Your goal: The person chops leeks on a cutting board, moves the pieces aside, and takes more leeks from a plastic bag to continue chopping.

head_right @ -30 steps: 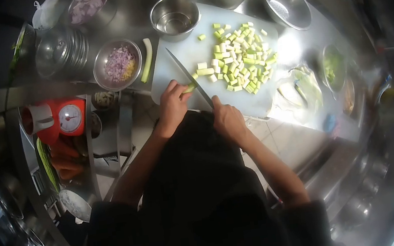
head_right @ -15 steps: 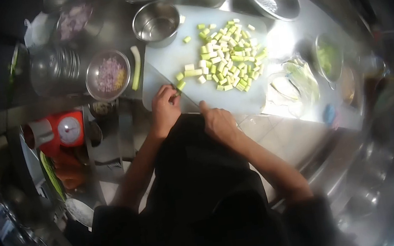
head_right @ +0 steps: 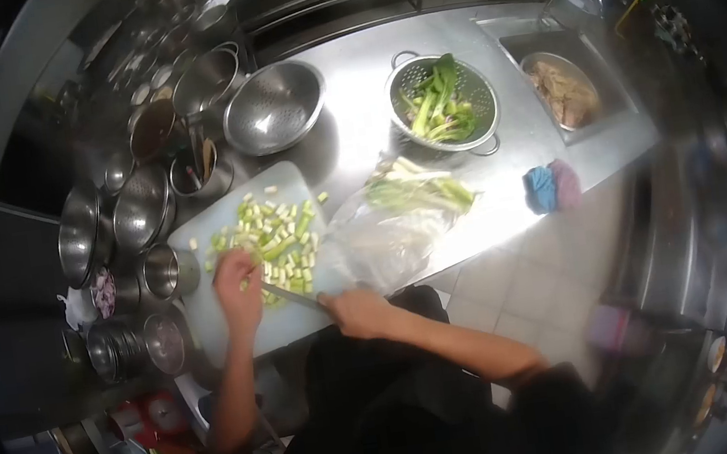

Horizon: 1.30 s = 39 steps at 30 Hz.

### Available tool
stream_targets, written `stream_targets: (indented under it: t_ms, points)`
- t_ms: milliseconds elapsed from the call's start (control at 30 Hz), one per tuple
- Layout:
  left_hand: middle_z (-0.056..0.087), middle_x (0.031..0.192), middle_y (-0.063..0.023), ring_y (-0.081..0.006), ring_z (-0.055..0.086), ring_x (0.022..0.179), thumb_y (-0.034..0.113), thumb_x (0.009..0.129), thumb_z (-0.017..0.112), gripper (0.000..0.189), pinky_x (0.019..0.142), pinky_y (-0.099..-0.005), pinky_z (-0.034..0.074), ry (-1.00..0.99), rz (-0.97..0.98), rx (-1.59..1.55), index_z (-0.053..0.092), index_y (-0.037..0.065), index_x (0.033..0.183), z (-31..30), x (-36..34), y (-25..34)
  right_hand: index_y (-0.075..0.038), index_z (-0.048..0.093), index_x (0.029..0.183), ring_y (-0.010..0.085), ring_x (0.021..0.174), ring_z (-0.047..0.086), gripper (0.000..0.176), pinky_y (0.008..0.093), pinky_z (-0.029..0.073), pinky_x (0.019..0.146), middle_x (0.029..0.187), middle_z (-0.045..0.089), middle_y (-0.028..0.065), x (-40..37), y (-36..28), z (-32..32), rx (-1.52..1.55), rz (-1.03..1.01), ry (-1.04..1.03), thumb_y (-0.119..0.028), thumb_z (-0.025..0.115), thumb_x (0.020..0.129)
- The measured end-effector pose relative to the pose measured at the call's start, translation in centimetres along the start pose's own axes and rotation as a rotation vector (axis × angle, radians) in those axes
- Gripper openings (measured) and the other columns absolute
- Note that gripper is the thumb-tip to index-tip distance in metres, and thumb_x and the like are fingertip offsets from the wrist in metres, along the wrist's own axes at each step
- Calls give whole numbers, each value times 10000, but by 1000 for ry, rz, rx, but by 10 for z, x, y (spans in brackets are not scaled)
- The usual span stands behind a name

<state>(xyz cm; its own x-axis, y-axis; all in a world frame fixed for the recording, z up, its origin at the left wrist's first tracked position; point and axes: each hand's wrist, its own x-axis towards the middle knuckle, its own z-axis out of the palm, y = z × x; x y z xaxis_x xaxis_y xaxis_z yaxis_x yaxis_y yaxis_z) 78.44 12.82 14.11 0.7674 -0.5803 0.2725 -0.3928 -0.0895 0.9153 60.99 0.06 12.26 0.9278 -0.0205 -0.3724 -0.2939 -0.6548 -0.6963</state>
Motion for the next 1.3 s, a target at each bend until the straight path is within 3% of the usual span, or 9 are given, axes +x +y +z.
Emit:
stream_targets:
  t_ms: [133,200,233,433,633,967,1133,1200,1300]
  points:
    - [481,896,-37,-104,553,834,-101,756,634,191,738,-243,493,-291,6,-224,543,3,888,141,92,20,-66,501,1199,459,945,601,352,544,476,799,884,621,295,-29,23,-10,141,24,15,-83,511,847]
    - [480,939,-46,-125,543,804,-104,711,665,260,677,-257,501,-99,44,-416,539,17,904,192,116,36,-81,490,1227,460,951,606,375,546,480,805,946,624,299,-33,28,-22,94,38,-68,-88,512,853]
    - [487,971,-63,-133,557,808,-96,700,678,275,632,-267,501,-97,277,-149,545,22,910,185,127,49,-87,489,1240,468,934,612,369,549,483,798,987,629,293,-33,32,-22,110,60,-86,-115,518,873]
    - [583,854,-52,-128,609,762,-118,770,629,180,672,-241,498,239,156,-9,579,-11,906,58,59,35,-24,463,1276,498,829,596,419,564,464,727,885,623,309,-45,38,-28,96,-14,-23,-111,565,879]
    - [644,944,-180,-314,642,873,-88,741,550,296,776,-365,511,575,-408,796,614,3,1016,-143,-59,-99,-5,493,1208,495,821,587,373,539,454,713,821,604,316,-29,15,-14,21,-35,-91,-134,596,874]
    - [592,1060,-272,-420,573,1034,36,767,555,360,847,-466,470,481,-783,464,518,-4,1123,-175,-40,-143,-43,501,1137,469,746,599,288,572,451,672,746,612,279,54,-38,66,-185,8,-31,-140,575,877]
    - [596,1056,-207,-403,576,1017,-61,762,569,386,829,-467,466,396,-553,309,525,41,1132,-174,-77,-125,-36,493,1075,483,647,584,226,564,445,567,647,592,263,47,-59,78,-114,86,57,-149,563,892]
    - [587,1061,-159,-354,566,1021,-80,726,621,450,827,-432,462,204,-80,401,555,71,1145,-158,-92,-114,-38,485,1069,484,628,577,221,563,438,547,632,588,257,43,-61,86,-139,96,91,-152,560,895]
    - [546,999,-73,-273,525,993,-23,688,695,439,847,-417,387,-10,-81,514,605,103,1099,-145,-105,-96,-46,462,1075,478,619,575,201,569,428,544,630,590,250,38,-79,87,-194,159,95,-150,525,914]
